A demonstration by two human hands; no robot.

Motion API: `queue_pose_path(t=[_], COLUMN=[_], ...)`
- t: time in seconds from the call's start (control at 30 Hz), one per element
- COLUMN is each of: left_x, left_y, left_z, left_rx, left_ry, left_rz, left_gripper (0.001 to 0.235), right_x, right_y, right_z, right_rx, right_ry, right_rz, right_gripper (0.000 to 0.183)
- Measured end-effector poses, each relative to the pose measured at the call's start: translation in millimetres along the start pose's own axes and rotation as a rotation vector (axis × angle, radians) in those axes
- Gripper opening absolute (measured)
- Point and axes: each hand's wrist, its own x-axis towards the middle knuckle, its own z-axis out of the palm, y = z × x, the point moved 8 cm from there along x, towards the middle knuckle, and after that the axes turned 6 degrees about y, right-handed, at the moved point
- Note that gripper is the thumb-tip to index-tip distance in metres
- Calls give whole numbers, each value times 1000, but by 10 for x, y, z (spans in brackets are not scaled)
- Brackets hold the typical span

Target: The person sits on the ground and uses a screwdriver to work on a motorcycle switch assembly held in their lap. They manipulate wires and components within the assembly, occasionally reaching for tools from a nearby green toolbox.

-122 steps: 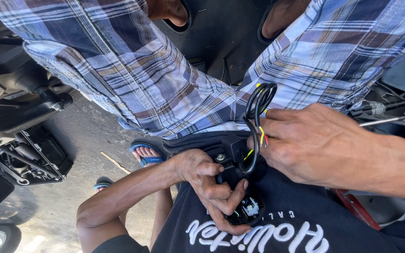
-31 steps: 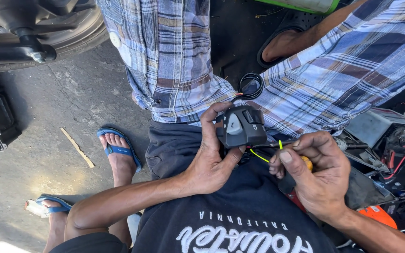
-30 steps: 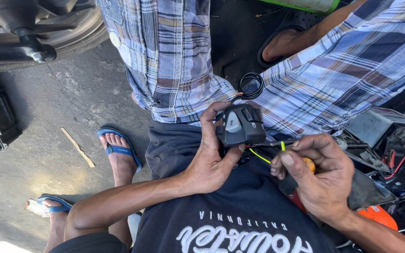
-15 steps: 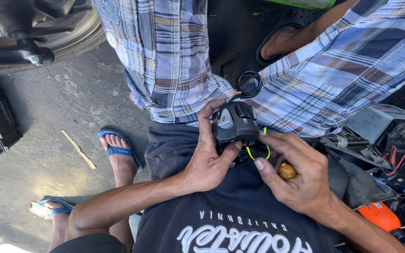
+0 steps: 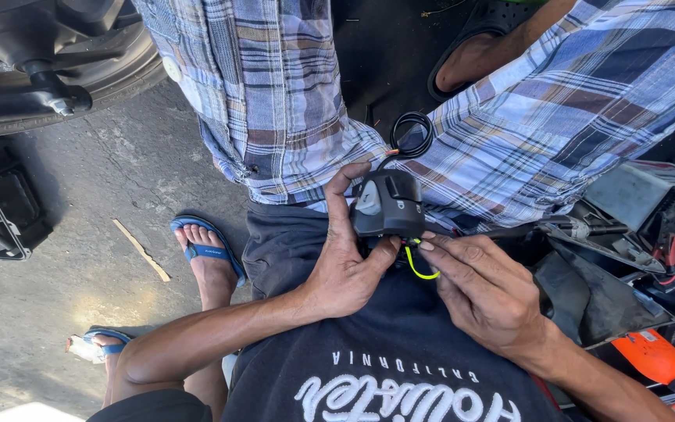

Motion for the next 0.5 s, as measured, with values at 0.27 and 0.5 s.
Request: queue_pose_path(t=[0.27,0.5], left_x=[9,-16], left_y=[-5,36], left_z=[6,23], left_rx=[-10,-15], left_ry=[-53,-81], left_rz=[1,-6], left_gripper=[72,73], right_x=[-117,-211], right_y=[37,-3], right_z=[98,23], right_rx=[-122,-127], right_ry=[89,285], right_rz=[-176,-210], right_gripper=[31,18])
